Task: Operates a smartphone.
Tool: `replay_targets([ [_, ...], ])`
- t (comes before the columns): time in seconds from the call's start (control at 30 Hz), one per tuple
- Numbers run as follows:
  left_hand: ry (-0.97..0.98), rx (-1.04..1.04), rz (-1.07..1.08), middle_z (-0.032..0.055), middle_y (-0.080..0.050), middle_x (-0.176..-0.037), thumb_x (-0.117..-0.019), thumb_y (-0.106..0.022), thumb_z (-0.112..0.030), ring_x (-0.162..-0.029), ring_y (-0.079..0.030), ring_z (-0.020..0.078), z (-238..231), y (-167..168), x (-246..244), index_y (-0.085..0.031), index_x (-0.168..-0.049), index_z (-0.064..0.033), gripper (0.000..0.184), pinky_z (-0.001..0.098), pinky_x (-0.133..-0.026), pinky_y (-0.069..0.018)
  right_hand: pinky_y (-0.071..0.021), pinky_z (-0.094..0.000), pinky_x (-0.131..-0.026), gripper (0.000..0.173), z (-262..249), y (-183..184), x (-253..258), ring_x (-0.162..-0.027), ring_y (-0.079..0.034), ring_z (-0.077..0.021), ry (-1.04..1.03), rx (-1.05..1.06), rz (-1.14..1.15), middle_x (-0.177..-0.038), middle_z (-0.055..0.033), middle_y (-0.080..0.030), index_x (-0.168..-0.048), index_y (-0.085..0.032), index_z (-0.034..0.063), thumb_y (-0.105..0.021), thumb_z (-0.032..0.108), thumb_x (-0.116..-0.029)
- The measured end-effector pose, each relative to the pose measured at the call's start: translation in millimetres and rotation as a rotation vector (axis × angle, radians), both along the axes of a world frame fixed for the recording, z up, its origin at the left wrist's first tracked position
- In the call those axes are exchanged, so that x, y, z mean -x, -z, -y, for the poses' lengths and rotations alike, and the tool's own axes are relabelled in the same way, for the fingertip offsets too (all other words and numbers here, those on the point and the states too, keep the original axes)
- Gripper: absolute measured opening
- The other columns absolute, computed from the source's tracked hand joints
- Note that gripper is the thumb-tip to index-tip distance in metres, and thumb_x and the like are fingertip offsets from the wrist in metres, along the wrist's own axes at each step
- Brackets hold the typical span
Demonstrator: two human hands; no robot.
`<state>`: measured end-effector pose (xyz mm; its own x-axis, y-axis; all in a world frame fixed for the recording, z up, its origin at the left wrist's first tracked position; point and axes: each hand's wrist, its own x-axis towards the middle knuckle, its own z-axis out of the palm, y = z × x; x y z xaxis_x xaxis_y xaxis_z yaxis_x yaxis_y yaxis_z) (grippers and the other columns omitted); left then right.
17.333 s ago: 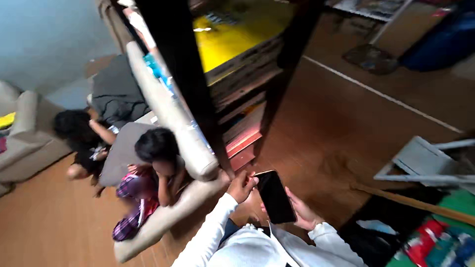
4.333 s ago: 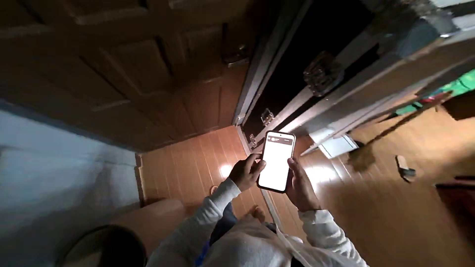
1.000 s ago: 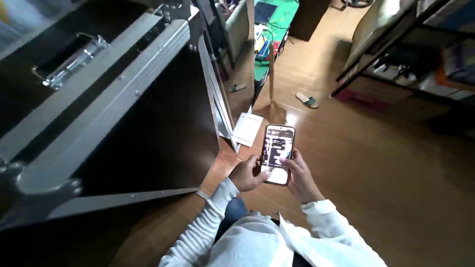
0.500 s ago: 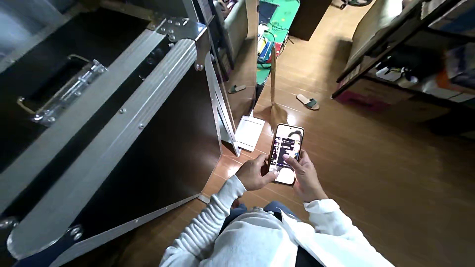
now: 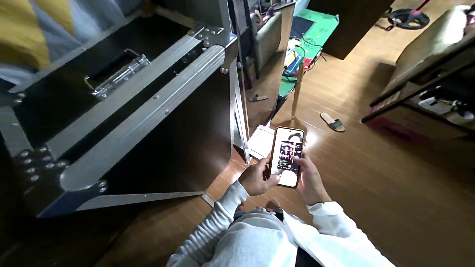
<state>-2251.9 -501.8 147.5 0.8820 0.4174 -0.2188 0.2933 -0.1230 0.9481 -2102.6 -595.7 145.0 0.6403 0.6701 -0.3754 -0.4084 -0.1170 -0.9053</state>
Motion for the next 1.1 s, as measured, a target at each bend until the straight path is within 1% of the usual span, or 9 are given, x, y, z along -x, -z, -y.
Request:
replay_targets([
  [0.1, -0.020, 0.009, 0.008, 0.0220, -0.070, -0.108, -0.0978, -0.063, -0.018, -0.090, -0.070, 0.0235, 5, 1, -6, -0.042, -0.145, 0.0105, 0.059, 0.0397, -0.085, -0.0573, -0.0602, -0.0274, -0.079, 0.037, 5, -4, -6, -0.090, -0.069, -0.0092, -0.045, -0.024, 0.014, -0.105, -0.0050, -0.064, -0.138, -0.041, 0.0024, -0.040, 0.012, -0.1023],
  [0.2, -0.003, -0.001, 0.004, 0.0215, -0.069, -0.106, -0.0976, -0.063, -0.020, -0.088, -0.069, 0.0227, 12, 3, -16, -0.042, -0.144, 0.0110, 0.060, 0.0385, -0.083, -0.0573, -0.0603, -0.0274, -0.080, 0.037, 14, -3, -17, -0.090, -0.069, -0.0086, -0.054, -0.045, 0.022, -0.105, -0.0045, -0.064, -0.138, -0.040, 0.0024, -0.039, 0.011, -0.1021],
  [0.3, 0.014, 0.003, -0.008, 0.0230, -0.069, -0.108, -0.0978, -0.063, -0.019, -0.089, -0.070, 0.0244, 17, 2, -29, -0.040, -0.145, 0.0117, 0.061, 0.0400, -0.084, -0.0575, -0.0601, -0.0264, -0.080, 0.037, 22, -3, -29, -0.091, -0.069, -0.0076, -0.052, -0.057, 0.022, -0.106, -0.0036, -0.064, -0.138, -0.040, 0.0037, -0.038, 0.010, -0.1015],
  [0.47, 0.078, -0.008, -0.061, 0.0248, -0.068, -0.114, -0.0988, -0.062, -0.020, -0.097, -0.070, 0.0275, 24, -1, -50, -0.039, -0.146, 0.0119, 0.061, 0.0427, -0.090, -0.0569, -0.0590, -0.0288, -0.084, 0.038, 39, 2, -47, -0.094, -0.067, -0.0086, -0.013, -0.062, 0.011, -0.109, -0.0038, -0.063, -0.138, -0.041, 0.0043, -0.034, 0.014, -0.1023],
  [0.6, 0.129, -0.031, -0.108, 0.0246, -0.067, -0.113, -0.0989, -0.063, -0.020, -0.096, -0.069, 0.0274, 27, -8, -67, -0.038, -0.147, 0.0113, 0.062, 0.0426, -0.090, -0.0564, -0.0590, -0.0274, -0.082, 0.038, 47, 6, -59, -0.092, -0.067, -0.0077, 0.035, -0.086, 0.008, -0.108, -0.0040, -0.062, -0.138, -0.040, 0.0024, -0.034, 0.012, -0.1013],
  [0.83, 0.181, -0.041, -0.121, 0.0220, -0.068, -0.112, -0.0974, -0.063, -0.020, -0.091, -0.069, 0.0232, 33, -11, -90, -0.038, -0.146, 0.0105, 0.063, 0.0391, -0.085, -0.0574, -0.0596, -0.0258, -0.083, 0.033, 61, 3, -74, -0.091, -0.069, -0.0064, 0.072, -0.122, -0.005, -0.108, -0.0039, -0.064, -0.138, -0.039, 0.0012, -0.038, 0.004, -0.1051],
  [0.93, 0.212, -0.046, -0.109, 0.0214, -0.068, -0.111, -0.0973, -0.063, -0.019, -0.089, -0.068, 0.0217, 35, -12, -99, -0.039, -0.145, 0.0107, 0.062, 0.0373, -0.082, -0.0569, -0.0586, -0.0238, -0.084, 0.035, 66, 3, -78, -0.092, -0.068, -0.0055, 0.096, -0.149, 0.002, -0.107, -0.0040, -0.064, -0.136, -0.039, 0.0008, -0.045, -0.002, -0.1015],
  [1.0, 0.229, -0.051, -0.104, 0.0211, -0.068, -0.111, -0.0971, -0.063, -0.020, -0.088, -0.068, 0.0210, 37, -12, -104, -0.038, -0.146, 0.0108, 0.062, 0.0368, -0.081, -0.0569, -0.0580, -0.0235, -0.085, 0.037, 69, 2, -82, -0.093, -0.068, -0.0058, 0.111, -0.148, 0.003, -0.109, -0.0047, -0.063, -0.137, -0.039, 0.0004, -0.046, -0.002, -0.1010],
  [1.1, 0.253, -0.064, -0.113, 0.0209, -0.068, -0.111, -0.0977, -0.062, -0.021, -0.088, -0.068, 0.0205, 40, -12, -111, -0.037, -0.147, 0.0106, 0.064, 0.0363, -0.081, -0.0566, -0.0586, -0.0250, -0.085, 0.037, 75, 3, -88, -0.094, -0.068, -0.0064, 0.129, -0.148, -0.003, -0.111, -0.0050, -0.063, -0.139, -0.037, 0.0008, -0.043, 0.001, -0.1024],
])
